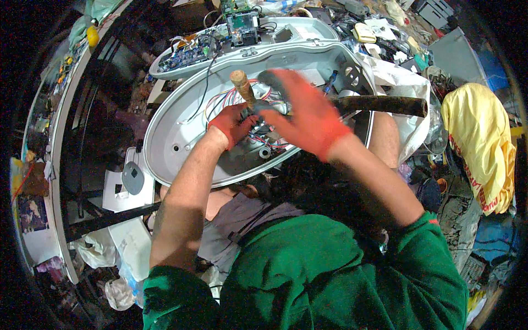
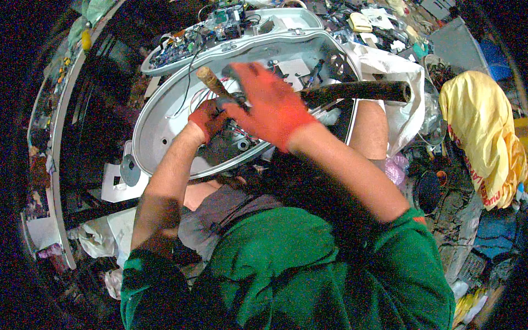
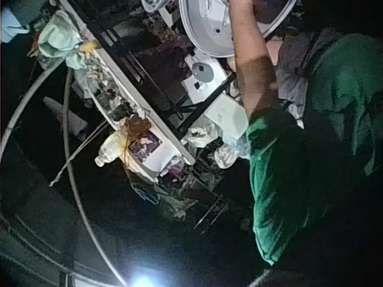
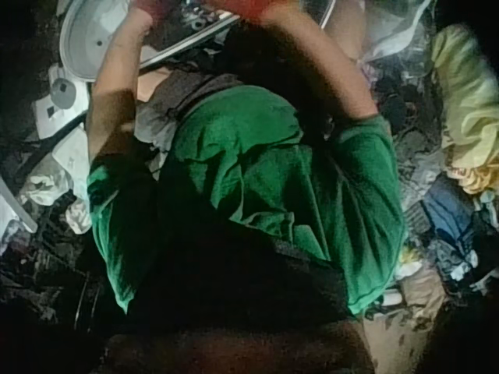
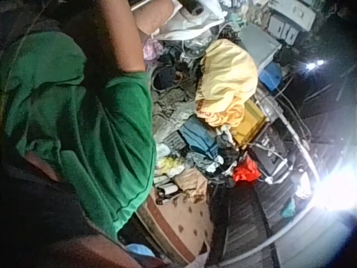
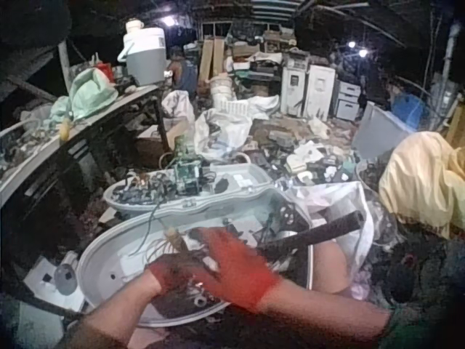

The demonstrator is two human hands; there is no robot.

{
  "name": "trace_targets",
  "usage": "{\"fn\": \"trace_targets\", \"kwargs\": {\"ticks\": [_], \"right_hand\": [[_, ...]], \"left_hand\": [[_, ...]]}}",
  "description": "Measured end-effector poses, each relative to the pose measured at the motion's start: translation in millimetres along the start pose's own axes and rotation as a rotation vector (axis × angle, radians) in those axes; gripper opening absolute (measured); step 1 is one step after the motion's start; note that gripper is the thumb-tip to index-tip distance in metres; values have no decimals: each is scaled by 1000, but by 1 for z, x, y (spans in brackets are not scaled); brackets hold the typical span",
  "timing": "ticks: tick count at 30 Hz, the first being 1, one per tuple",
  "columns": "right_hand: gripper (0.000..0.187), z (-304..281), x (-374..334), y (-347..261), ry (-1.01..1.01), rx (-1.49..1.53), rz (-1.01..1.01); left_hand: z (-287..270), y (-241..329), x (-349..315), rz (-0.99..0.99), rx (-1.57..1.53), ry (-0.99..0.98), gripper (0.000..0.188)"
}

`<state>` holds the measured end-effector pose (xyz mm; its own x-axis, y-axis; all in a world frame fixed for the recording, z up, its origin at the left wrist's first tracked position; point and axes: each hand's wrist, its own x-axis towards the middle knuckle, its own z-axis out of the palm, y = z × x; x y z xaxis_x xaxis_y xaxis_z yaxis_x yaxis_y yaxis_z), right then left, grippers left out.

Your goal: The person uses a hammer and a screwdriver to detach a red circuit board from its mounting bracket, then uses pliers to manipulate wires and components within a large white plastic housing.

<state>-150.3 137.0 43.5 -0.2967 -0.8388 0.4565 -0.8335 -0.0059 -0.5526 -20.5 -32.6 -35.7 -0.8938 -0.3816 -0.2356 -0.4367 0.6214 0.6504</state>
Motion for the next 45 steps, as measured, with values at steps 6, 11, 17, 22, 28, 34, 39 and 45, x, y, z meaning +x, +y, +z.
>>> {"fn": "trace_targets", "kwargs": {"ticks": [6, 11, 17, 22, 28, 34, 39, 45], "right_hand": [[53, -122, -10, -15, -132, -828, -237], [37, -115, 4, 51, -776, -763, 548], [36, -126, 8, 67, -873, -684, 543], [38, -159, -22, 42, -597, -97, 580], [81, -145, -116, -7, -190, 665, 716], [59, -94, -102, -42, -269, 366, 561], [63, -119, -77, -82, 57, 254, 164], [65, -107, -73, -68, -292, -194, 259]], "left_hand": [[17, -7, 8, 65, 275, 25, 59], [14, -12, 3, 139, 134, 31, 42], [16, -11, -3, 120, 181, 18, 42], [17, -3, -6, 39, 213, -83, 50], [13, 4, -3, 261, 66, -62, 45], [36, -31, 3, 381, 123, 170, 37], [32, -28, 2, 291, 6, 34, 48], [25, -5, -17, 402, -59, 91, 44]]}}
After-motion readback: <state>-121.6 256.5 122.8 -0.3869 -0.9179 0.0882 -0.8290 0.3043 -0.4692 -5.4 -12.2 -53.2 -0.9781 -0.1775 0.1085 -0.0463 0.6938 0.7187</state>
